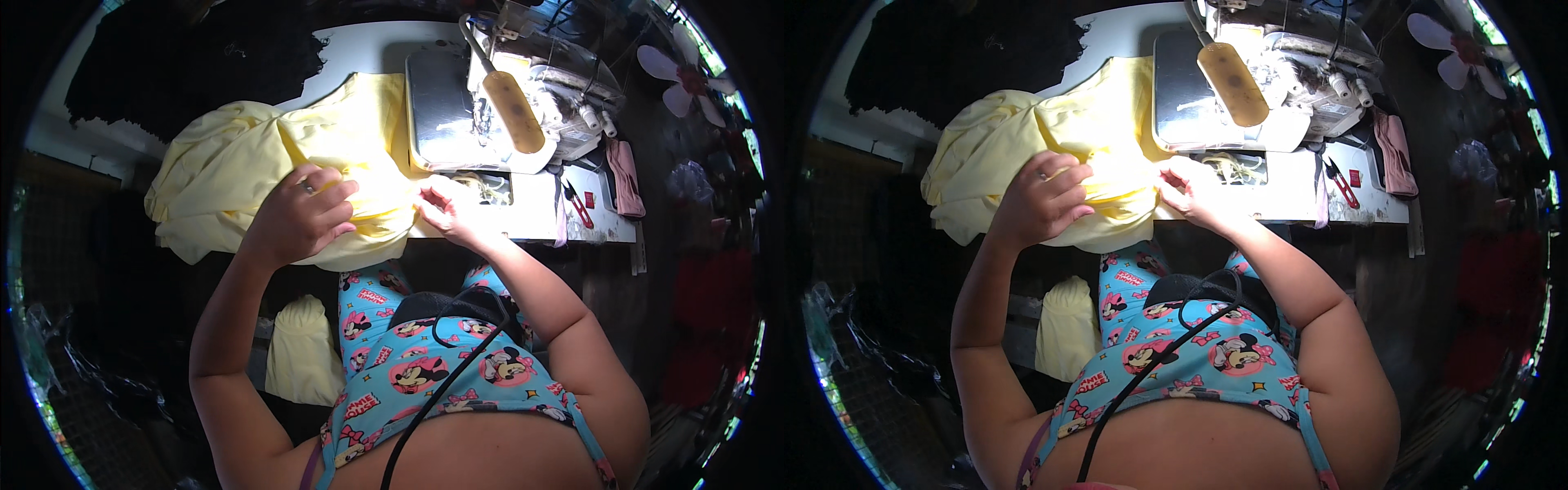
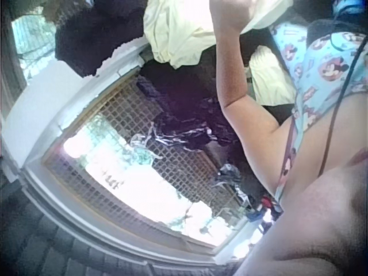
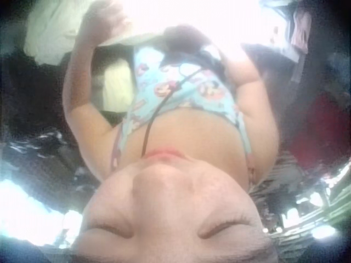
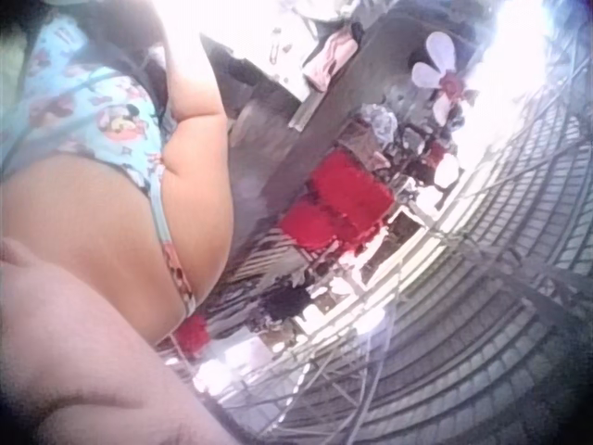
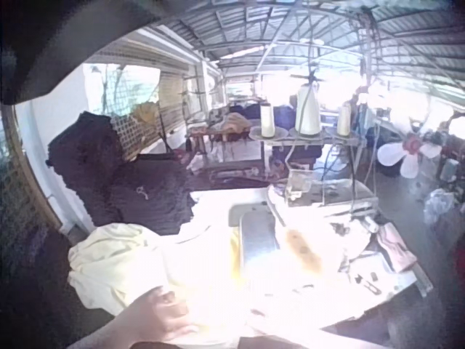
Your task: The person folds a yellow piece of fabric by hand on a work table. They smooth the material, align the edges, and fold it into a smaller rectangular shape. The person then picks up another yellow item and begins to fold it in a similar manner.
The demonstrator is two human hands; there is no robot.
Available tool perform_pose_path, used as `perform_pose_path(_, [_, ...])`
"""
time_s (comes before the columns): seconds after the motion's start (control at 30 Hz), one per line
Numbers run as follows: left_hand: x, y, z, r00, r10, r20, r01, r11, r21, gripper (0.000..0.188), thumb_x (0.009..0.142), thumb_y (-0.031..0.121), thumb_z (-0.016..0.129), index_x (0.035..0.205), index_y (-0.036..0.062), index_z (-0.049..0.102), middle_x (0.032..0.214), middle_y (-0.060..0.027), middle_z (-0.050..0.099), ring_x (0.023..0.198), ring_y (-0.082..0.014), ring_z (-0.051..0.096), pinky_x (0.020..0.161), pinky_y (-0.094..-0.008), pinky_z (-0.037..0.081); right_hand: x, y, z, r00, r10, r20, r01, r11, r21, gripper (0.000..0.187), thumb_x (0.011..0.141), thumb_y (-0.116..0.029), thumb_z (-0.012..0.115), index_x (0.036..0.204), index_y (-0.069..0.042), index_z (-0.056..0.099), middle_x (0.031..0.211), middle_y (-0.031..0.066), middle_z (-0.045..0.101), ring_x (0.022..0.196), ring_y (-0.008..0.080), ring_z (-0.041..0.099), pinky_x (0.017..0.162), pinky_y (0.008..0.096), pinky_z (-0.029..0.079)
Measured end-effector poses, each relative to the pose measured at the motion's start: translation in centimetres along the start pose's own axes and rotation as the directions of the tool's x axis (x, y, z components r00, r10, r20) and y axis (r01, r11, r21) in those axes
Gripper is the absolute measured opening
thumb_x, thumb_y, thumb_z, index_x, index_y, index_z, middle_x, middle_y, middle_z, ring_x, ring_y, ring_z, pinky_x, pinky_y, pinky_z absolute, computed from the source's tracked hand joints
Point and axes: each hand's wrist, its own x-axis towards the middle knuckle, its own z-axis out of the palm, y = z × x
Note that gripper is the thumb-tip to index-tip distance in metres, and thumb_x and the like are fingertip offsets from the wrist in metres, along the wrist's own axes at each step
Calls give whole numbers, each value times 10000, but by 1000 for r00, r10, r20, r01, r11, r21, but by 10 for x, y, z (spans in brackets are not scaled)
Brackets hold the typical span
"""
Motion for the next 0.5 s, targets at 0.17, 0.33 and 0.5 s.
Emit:
perform_pose_path(0.17, [18,-2,6,990,53,133,-32,988,-153,226,674,184,726,780,61,569,882,-67,602,857,-244,581,795,-342,467,-3,-10,-2,997,-72,-15,68,984,-166,213,843,-161,592,990,-8,594,837,102,613,772,164,601,734,278,487])
perform_pose_path(0.33, [19,-16,6,995,74,63,-63,984,-168,208,670,169,725,742,49,571,845,-67,594,813,-243,577,758,-350,466,-5,4,-7,996,-79,-42,74,992,-101,216,835,-159,595,990,-9,590,827,103,609,756,166,594,728,289,483])
perform_pose_path(0.5, [25,-12,15,996,81,32,-69,959,-274,192,668,149,724,726,48,571,839,-74,598,816,-240,579,758,-348,468,0,17,-2,1000,6,-10,-7,998,-55,224,834,-171,596,991,-12,589,819,95,605,752,162,587,734,287,479])
